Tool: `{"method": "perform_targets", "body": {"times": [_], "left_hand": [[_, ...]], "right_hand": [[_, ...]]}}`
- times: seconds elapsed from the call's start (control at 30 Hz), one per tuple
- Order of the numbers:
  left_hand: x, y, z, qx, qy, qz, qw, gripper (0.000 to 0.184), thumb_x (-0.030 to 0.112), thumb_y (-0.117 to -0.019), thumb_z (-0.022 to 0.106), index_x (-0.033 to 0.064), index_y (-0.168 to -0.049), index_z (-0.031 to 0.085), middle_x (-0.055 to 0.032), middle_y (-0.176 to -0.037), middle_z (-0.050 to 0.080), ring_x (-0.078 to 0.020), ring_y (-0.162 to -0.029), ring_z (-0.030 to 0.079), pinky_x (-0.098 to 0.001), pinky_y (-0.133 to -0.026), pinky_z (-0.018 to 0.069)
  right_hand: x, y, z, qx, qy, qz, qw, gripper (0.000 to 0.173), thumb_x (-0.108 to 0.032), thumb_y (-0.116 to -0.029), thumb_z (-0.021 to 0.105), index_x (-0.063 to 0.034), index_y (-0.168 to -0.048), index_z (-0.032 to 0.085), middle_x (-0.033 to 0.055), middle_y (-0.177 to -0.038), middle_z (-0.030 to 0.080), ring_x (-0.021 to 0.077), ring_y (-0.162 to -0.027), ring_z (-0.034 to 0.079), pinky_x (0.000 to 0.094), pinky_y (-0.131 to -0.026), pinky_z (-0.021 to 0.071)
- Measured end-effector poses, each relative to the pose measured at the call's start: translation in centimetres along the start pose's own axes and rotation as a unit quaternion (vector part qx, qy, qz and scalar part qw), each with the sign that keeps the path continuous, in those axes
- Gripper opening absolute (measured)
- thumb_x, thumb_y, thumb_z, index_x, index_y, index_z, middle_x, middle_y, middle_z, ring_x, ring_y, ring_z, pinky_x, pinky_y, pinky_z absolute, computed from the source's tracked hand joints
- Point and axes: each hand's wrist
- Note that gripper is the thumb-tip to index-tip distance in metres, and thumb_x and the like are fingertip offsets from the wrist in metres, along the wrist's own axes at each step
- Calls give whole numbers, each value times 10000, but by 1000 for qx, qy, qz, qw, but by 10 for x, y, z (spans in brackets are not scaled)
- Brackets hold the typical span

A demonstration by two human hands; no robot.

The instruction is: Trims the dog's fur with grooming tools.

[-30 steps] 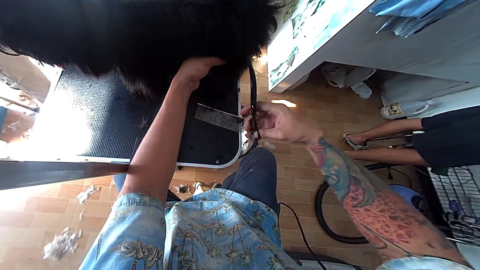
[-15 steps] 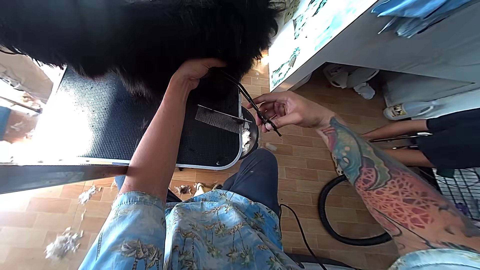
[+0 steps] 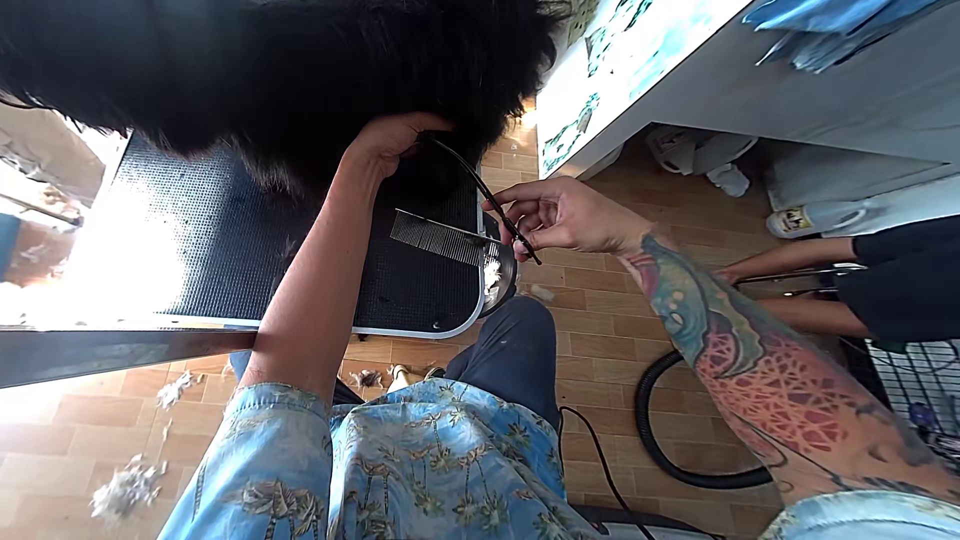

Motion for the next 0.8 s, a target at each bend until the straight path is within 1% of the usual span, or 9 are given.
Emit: {"method": "perform_targets", "body": {"times": [0.1,0.17,0.23,0.37,0.47,0.53,0.6,0.7,0.8], "left_hand": [[0,0,2,16,12,-10,1000,319,177,-909,743,58,-1196,673,-56,-1168,678,-167,-1123,629,-348,-976,523],[2,3,5,24,6,-7,1000,314,190,-932,728,57,-1212,673,-58,-1199,676,-172,-1158,619,-355,-987,514],[2,4,6,19,-2,11,1000,275,194,-950,709,59,-1189,685,-47,-1171,686,-158,-1141,624,-346,-980,516],[-3,6,8,-1,52,45,998,214,79,-967,636,-1,-1165,646,-64,-1118,677,-147,-1065,644,-307,-956,536],[-7,10,12,27,76,46,996,281,-1,-898,710,-40,-1163,626,-97,-1079,706,-164,-1002,691,-323,-904,582],[-10,15,12,41,70,38,996,384,29,-881,762,-45,-1218,595,-106,-1111,707,-177,-987,716,-328,-878,613],[-14,19,11,44,48,27,998,385,89,-883,789,-34,-1197,603,-87,-1046,729,-161,-887,739,-308,-824,631],[-23,28,2,26,10,15,999,225,89,-914,758,-3,-1102,676,-59,-918,737,-129,-764,725,-279,-739,626],[-32,40,-9,12,-112,-1,994,178,70,-904,768,-7,-1056,717,-78,-886,749,-142,-738,732,-303,-722,637]], "right_hand": [[-1,6,10,1,70,64,995,687,147,-733,714,-28,-1387,602,143,-950,742,238,-657,716,372,-628,644],[-5,8,22,-33,147,141,978,618,148,-823,705,-81,-1390,614,106,-1045,727,196,-681,706,357,-666,634],[-1,8,35,-87,197,170,962,497,86,-947,596,-109,-1403,607,71,-1020,734,145,-713,712,319,-705,624],[14,8,55,-143,122,152,970,293,-133,-1095,452,-85,-1291,665,52,-983,725,109,-724,689,279,-685,602],[22,4,71,-113,146,154,971,330,-345,-1061,564,-71,-1207,674,54,-910,685,106,-666,649,296,-621,579],[17,0,84,-75,239,173,953,282,-340,-1051,590,-100,-1162,689,58,-947,690,135,-746,671,363,-701,592],[15,-6,96,-36,312,180,932,242,-320,-1049,563,-147,-1080,730,39,-905,708,177,-838,676,456,-795,549],[11,-15,107,-24,381,177,907,225,-327,-1028,570,-203,-1002,756,22,-876,719,220,-899,687,541,-786,520],[11,-21,112,-39,395,183,899,199,-332,-1009,593,-216,-944,741,-3,-835,707,200,-847,684,522,-729,523]]}}
Point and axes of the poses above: each hand's wrist, its own y-axis away from the middle knuckle, its own z-axis out of the palm, x = y × z
